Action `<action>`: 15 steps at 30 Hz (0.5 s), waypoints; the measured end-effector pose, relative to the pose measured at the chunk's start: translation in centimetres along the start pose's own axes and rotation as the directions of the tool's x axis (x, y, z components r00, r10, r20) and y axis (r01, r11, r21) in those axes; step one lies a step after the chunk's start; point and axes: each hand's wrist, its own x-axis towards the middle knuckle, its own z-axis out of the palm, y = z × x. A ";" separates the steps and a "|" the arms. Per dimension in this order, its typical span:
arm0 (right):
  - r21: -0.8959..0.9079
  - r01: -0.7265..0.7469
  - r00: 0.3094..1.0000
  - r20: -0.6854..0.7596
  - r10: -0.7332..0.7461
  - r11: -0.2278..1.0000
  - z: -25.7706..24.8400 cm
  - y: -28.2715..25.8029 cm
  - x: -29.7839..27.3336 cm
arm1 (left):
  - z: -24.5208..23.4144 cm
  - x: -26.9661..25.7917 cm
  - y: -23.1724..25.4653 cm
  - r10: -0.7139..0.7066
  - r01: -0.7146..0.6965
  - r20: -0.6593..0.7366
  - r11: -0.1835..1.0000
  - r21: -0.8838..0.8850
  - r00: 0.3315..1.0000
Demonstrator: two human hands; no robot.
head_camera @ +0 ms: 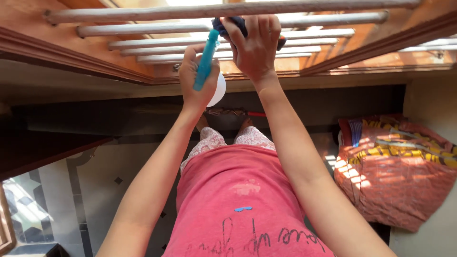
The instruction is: The person is cleaning the wooden frame and metal grill of a window using a spray bottle and a cloth.
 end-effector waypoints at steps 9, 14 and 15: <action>-0.145 -0.095 0.995 -0.036 0.090 0.985 -1.3 7.5 -4.5 | 4.5 0.1 0.2 -0.031 0.031 0.009 0.999 -0.011 0.999; -0.262 -0.047 0.999 0.014 0.052 0.964 -3.7 10.8 -5.2 | 6.4 -0.3 1.3 -0.007 0.009 0.021 0.995 -0.102 1.000; -0.259 -0.043 0.999 0.008 0.047 0.965 -3.6 11.4 -5.5 | 6.6 -0.3 1.4 -0.002 0.003 0.015 0.995 -0.100 1.000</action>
